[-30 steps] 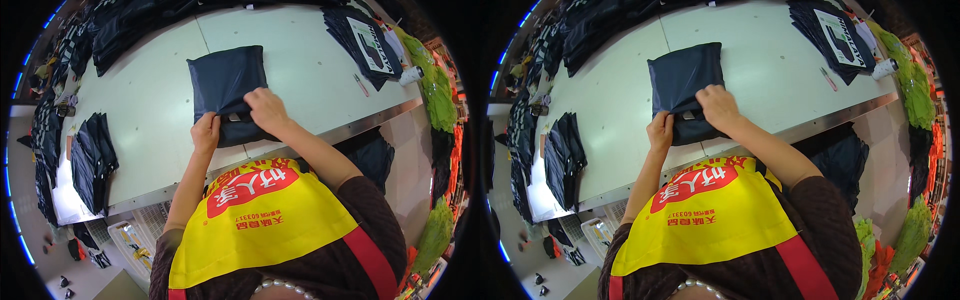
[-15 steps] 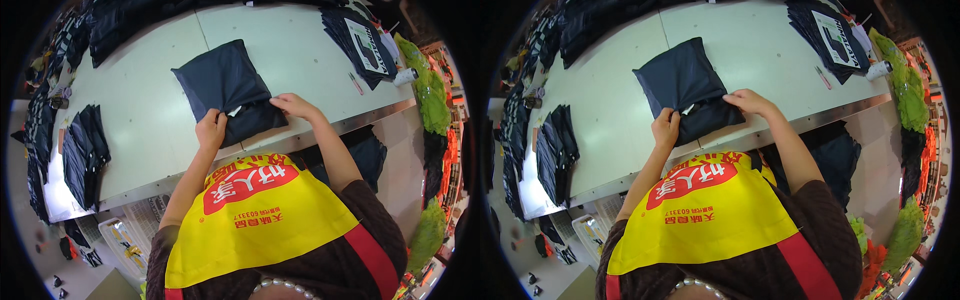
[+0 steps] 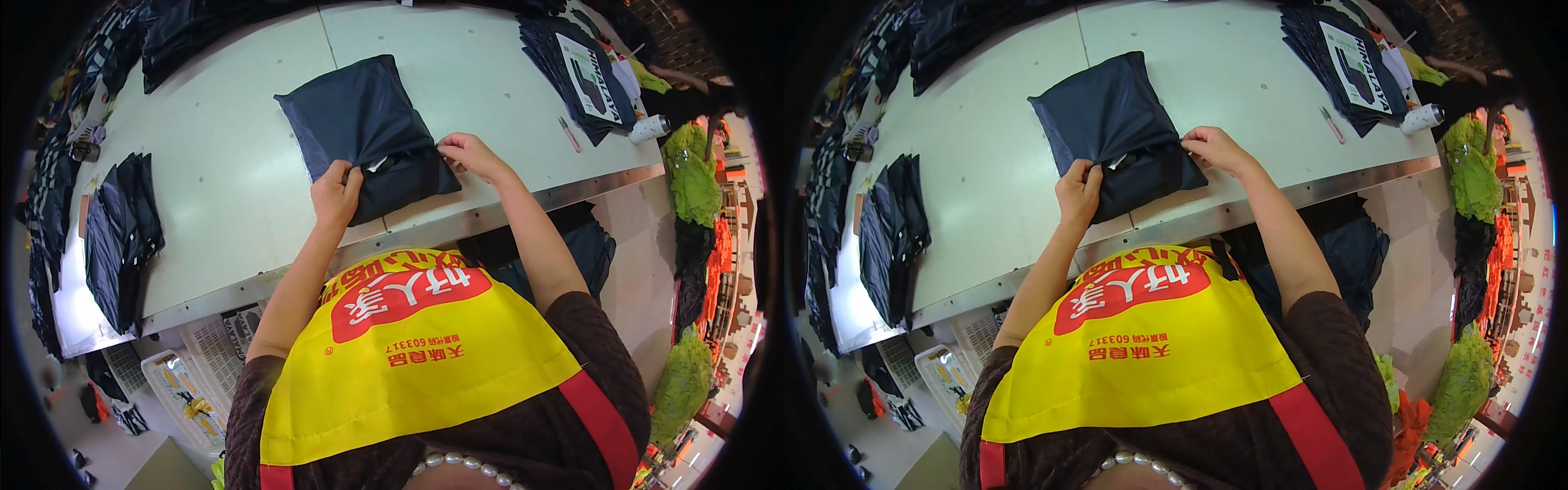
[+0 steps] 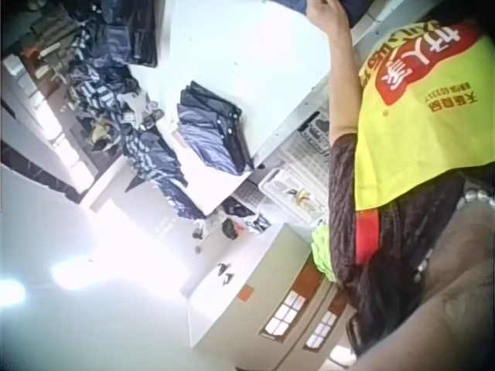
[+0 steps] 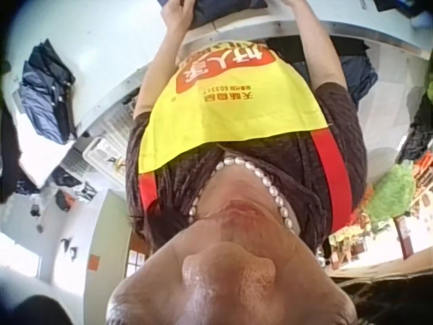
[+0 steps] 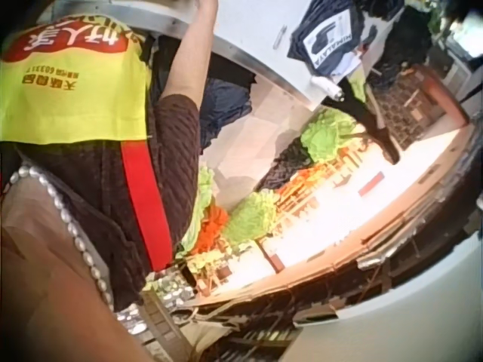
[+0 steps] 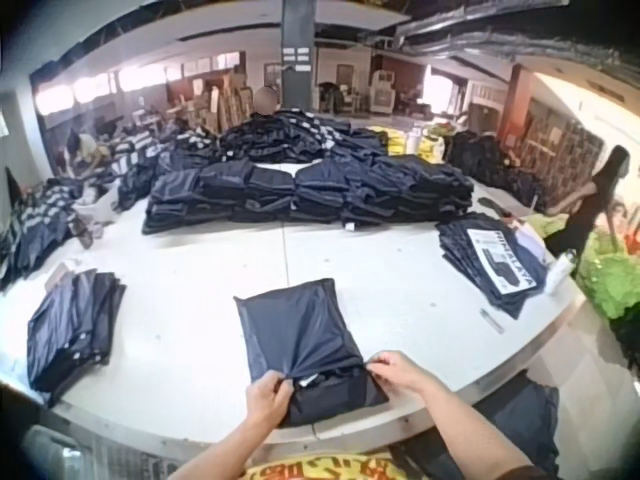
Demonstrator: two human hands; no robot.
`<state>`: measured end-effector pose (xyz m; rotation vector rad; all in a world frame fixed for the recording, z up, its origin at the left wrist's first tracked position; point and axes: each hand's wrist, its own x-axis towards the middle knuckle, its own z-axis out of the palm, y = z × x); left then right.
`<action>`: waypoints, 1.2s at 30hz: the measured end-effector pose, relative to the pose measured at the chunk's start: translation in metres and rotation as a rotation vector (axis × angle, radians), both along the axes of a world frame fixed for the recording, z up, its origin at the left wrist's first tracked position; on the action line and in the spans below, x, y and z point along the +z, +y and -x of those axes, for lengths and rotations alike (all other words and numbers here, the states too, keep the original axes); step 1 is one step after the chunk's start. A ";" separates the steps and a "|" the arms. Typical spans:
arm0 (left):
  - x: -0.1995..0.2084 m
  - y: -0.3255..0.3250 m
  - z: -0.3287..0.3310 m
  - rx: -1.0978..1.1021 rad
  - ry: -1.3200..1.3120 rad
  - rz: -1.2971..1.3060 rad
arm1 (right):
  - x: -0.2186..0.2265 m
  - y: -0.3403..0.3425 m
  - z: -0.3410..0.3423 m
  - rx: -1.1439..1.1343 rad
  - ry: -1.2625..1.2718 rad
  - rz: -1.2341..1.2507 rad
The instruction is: The person folds a black raincoat on a table, aligns the edges, and places it into a black plastic bag. The person then picks up another raincoat and repeats the folding and bagging process.
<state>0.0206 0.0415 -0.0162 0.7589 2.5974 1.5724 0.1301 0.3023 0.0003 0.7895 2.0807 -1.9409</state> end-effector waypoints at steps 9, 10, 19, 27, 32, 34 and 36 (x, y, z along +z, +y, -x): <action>0.002 0.000 -0.002 -0.024 0.003 -0.023 | -0.013 -0.020 0.001 -0.212 0.159 -0.298; 0.001 0.000 -0.003 -0.018 0.023 -0.016 | -0.014 -0.022 0.001 -0.222 0.203 -0.451; 0.000 0.013 -0.029 -0.137 0.102 -0.038 | 0.016 -0.130 0.020 -0.243 0.547 -1.001; -0.003 -0.019 -0.015 0.348 -1.034 -0.577 | 0.017 -0.121 0.012 -0.293 0.408 -0.939; -0.001 -0.020 -0.011 0.054 -1.498 -0.697 | 0.020 -0.205 0.009 0.231 0.597 -1.060; -0.010 -0.024 -0.006 -0.029 -1.505 -0.574 | 0.018 -0.194 0.003 0.278 0.634 -0.983; -0.018 -0.028 0.003 -0.021 -1.435 -0.440 | 0.025 -0.169 -0.016 0.337 0.752 -0.910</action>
